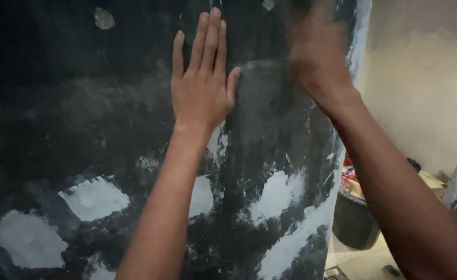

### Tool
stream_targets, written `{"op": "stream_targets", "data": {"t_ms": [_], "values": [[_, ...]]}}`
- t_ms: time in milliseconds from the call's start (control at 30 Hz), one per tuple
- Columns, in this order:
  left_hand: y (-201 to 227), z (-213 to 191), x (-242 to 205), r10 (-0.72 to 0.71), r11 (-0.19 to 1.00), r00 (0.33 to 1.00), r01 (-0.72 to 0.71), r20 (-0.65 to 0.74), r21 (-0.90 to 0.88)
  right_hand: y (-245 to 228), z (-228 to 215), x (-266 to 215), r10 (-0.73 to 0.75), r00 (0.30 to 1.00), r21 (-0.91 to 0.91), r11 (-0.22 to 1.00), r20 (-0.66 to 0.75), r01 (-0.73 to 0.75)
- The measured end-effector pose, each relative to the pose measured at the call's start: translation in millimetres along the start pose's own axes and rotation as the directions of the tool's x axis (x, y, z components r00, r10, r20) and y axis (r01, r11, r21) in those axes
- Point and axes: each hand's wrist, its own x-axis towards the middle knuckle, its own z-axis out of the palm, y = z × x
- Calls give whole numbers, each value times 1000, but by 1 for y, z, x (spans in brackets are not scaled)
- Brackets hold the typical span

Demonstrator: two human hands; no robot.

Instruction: The person positions nails against a wall by hand, picks up a hammer, and drives a nail into the wall with the hammer.

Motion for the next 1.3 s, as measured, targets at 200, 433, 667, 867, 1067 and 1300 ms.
{"op": "stream_targets", "data": {"t_ms": [200,433,667,867,1067,1300], "values": [[3,-4,2,1,999,999,1,40,-53,23,-34,7,249,920,-221,957,303,-186],[3,-9,4,-8,998,997,13,73,-65,18,-8,-10,158,934,-245,966,321,-80],[3,-7,5,-9,999,1000,10,18,-51,4,-5,-1,-25,991,179,983,-134,48],[5,-9,4,27,1000,999,-27,-46,-2,-3,-27,6,236,949,-196,961,207,-196],[5,-8,3,-8,1000,1000,8,5,-24,-9,10,-12,296,915,-231,944,274,-236],[6,-7,1,-18,1000,999,18,34,-17,11,-17,-11,137,987,5,990,79,-138]]}}
